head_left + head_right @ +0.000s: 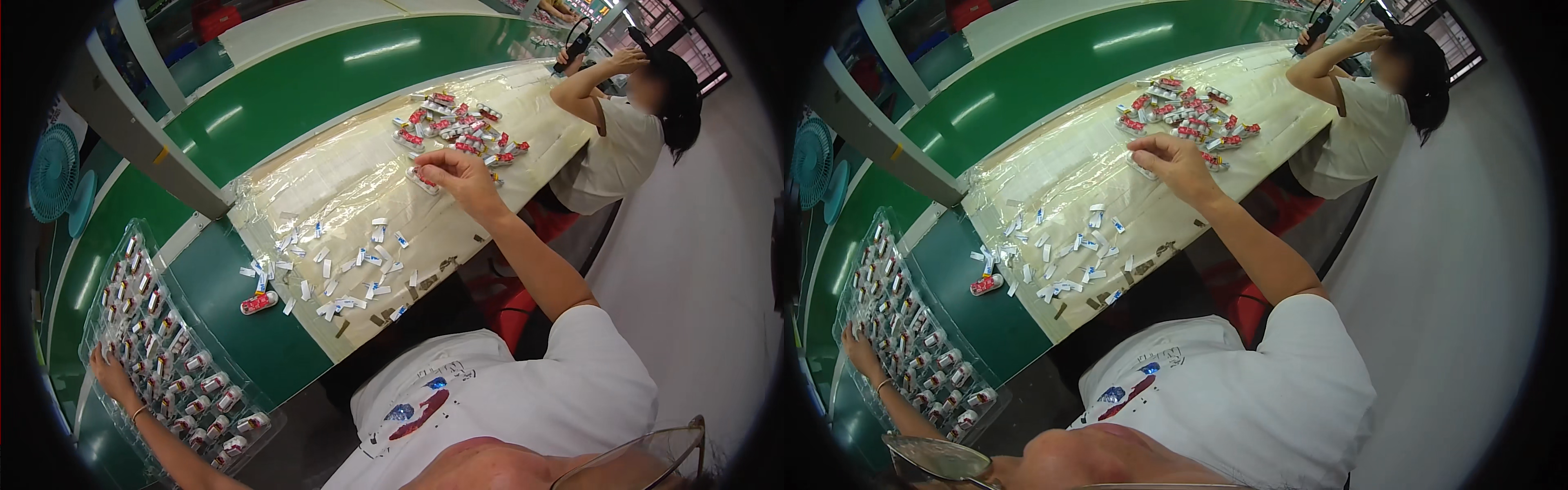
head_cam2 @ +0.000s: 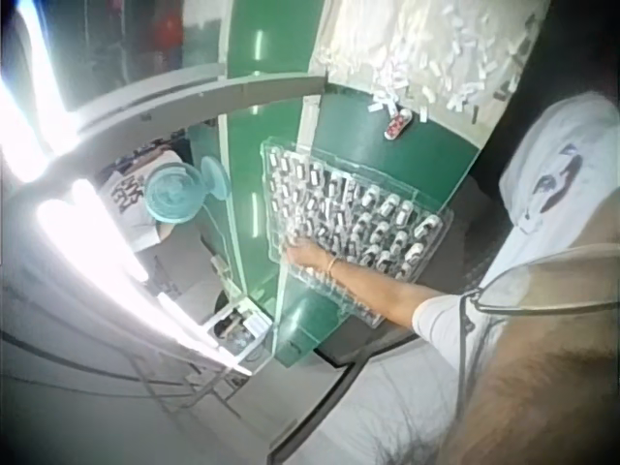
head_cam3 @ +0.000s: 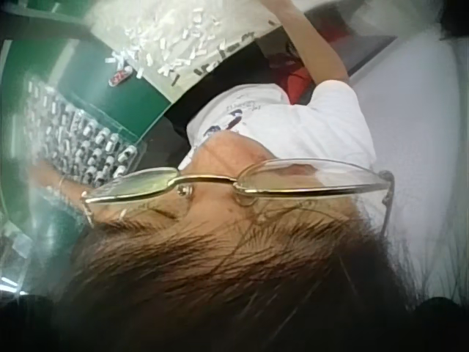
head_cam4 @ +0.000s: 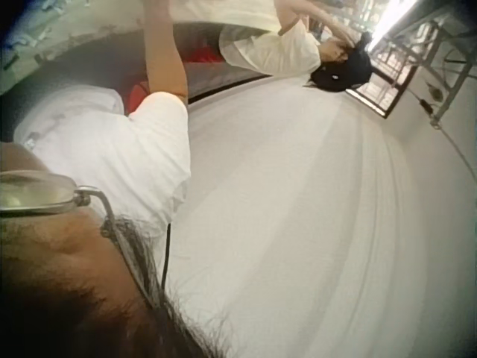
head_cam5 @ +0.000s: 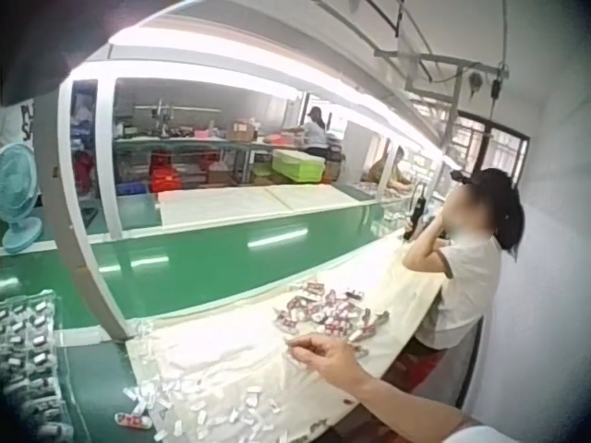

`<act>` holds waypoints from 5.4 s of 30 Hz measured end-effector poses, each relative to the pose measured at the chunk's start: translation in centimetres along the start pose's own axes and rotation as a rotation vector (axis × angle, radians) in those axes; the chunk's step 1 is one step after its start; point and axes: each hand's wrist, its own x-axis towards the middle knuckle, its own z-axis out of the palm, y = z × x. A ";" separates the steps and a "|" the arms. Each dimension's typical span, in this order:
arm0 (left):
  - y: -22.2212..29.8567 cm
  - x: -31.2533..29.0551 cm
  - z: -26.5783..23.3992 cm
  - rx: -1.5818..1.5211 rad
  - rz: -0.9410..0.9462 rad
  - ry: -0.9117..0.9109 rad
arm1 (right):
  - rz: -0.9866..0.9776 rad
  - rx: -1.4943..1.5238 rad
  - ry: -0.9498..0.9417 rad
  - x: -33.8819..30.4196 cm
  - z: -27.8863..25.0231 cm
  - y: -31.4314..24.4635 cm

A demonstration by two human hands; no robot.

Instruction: The person sits at a green assembly table and repeatedly picks up small cylindrical batteries and white plastic holders. They insert the batteries into the holders and place the assembled units into a clear plastic tray.

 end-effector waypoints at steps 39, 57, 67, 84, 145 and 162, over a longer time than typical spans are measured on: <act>39.9 -18.8 -16.8 -1.836 -0.451 -0.960 | -1.028 -0.405 -0.452 -1.4 10.7 -6.6; 38.5 -18.2 -17.6 -1.756 -0.373 -0.926 | -1.136 -0.590 -0.625 -1.7 11.2 -8.3; 39.1 -18.4 -17.6 -1.759 -0.374 -0.894 | -1.087 -0.527 -0.550 -2.2 11.4 -7.0; 39.0 -18.3 -17.3 -1.766 -0.420 -0.835 | -1.091 -0.483 -0.389 -2.4 12.9 -6.3; 39.9 -21.0 -20.2 -1.750 -0.175 -0.372 | -0.985 -0.283 -0.367 -4.7 11.3 -8.1; 39.7 -21.0 -20.8 -1.679 -0.151 -0.369 | -0.980 -0.303 -0.347 -5.0 11.2 -7.8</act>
